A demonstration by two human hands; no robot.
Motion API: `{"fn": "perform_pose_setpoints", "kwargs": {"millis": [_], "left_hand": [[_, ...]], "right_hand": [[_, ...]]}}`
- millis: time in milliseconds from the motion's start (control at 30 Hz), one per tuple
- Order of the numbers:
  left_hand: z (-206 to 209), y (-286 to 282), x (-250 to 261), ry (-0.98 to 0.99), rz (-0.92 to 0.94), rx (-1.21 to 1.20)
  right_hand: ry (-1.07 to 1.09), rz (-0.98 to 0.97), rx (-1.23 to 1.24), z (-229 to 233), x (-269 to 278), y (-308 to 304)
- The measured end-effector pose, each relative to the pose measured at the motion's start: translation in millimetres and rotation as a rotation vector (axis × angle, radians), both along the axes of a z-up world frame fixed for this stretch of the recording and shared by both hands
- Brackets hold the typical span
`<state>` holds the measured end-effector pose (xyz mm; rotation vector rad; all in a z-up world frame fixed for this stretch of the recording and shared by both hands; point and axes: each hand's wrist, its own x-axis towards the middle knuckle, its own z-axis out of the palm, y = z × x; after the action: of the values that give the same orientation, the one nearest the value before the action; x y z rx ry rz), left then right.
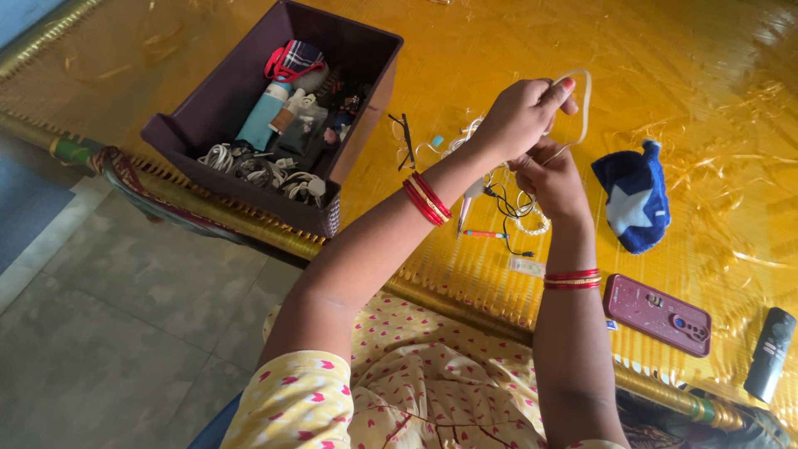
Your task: The person sits on a charpai and organizes a pile of tangled cables and wires on the surface. They pick up individual cables, untangle them, wipe them with a blue cloth, and place them into a brown storage box. The person handles multiple cables one at a time, including white and black wires, and uses a blue cloth to clean them before storing.
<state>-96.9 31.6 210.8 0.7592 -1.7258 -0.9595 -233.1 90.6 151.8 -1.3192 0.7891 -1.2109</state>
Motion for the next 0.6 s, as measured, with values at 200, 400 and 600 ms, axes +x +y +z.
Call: {"fn": "perform_pose_setpoints", "kwargs": {"millis": [200,400,600], "left_hand": [[-6.7,1.3,-0.9,0.243,-0.141,0.24],[-11.6,-3.9,-4.2,0.244,-0.133,0.325],[-48.2,-15.1,19.4,-0.144,-0.152,0.086]], "right_hand": [[0.255,-0.25,-0.062,-2.1,8.9,-3.4],[0.263,-0.218,-0.049,-10.1,5.3,-5.8],[-0.239,-0.117,0.07,4.2,-5.5,-4.4]]}}
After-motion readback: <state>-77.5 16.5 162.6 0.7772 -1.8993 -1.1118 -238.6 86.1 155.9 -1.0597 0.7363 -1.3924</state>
